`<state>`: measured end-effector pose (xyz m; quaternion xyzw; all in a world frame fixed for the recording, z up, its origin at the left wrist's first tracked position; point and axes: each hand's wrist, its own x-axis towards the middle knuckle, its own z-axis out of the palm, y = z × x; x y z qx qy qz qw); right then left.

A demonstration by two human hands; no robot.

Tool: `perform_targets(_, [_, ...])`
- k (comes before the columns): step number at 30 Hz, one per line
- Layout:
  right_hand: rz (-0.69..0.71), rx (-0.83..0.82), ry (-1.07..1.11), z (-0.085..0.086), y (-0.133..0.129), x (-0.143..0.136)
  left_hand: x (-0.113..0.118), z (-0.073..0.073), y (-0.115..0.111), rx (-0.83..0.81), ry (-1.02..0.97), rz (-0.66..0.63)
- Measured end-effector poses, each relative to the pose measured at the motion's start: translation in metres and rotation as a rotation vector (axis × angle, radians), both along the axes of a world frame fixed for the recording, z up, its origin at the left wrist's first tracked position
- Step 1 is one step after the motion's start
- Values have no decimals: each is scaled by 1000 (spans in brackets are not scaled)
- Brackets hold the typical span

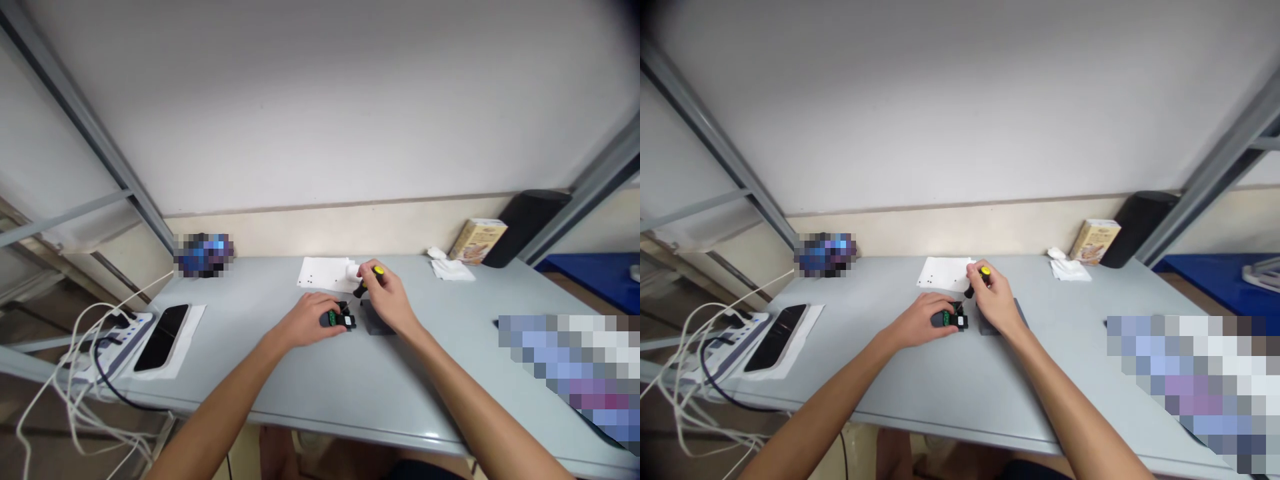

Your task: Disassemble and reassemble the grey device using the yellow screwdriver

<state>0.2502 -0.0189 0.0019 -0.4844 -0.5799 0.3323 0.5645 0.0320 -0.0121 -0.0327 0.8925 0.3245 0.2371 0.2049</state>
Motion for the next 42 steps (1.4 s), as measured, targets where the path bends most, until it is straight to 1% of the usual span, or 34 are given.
perform_targets(3, [-46, -9, -18, 1, 0, 1, 0, -1, 1, 6, -5, -4])
perform_targets(8, [-153, 70, 32, 4, 1, 2, -1, 0, 1, 2, 4, 2])
perform_targets(12, [-272, 63, 111, 1, 7, 7, -1, 1, 0, -6, 9, 1])
perform_targets(14, [-302, 36, 142, -2, 10, 9, -1, 4, 0, -14, 18, 0])
perform_targets(17, [-273, -25, 146, -6, 13, 10, -1, 9, -2, -28, 29, -4])
perform_targets(20, [-162, -76, 140, -8, 13, 5, -2, 12, -2, -32, 27, -17])
perform_targets(23, [-73, -102, 97, -10, 12, 0, -4, 10, -1, -25, 11, -33])
perform_targets(25, [-57, -69, 30, -13, 11, -2, -6, 7, 1, -18, -6, -36])
perform_targets(28, [-35, 23, -91, -17, 12, -2, -7, 3, 2, -14, -35, -37])
perform_targets(30, [-57, 58, -182, -19, 12, 0, -7, 0, 3, -21, -54, -34])
perform_targets(32, [-127, 74, -249, -19, 12, 2, -7, -1, 3, -33, -74, -32])
perform_targets(35, [-210, 84, -262, -19, 12, 7, -5, -1, 3, -53, -103, -37])
perform_targets(38, [-216, 75, -242, -20, 14, 9, -3, -1, 4, -68, -126, -36])
perform_targets(42, [-183, 84, -223, -20, 15, 8, -2, 2, 1, -78, -119, -26])
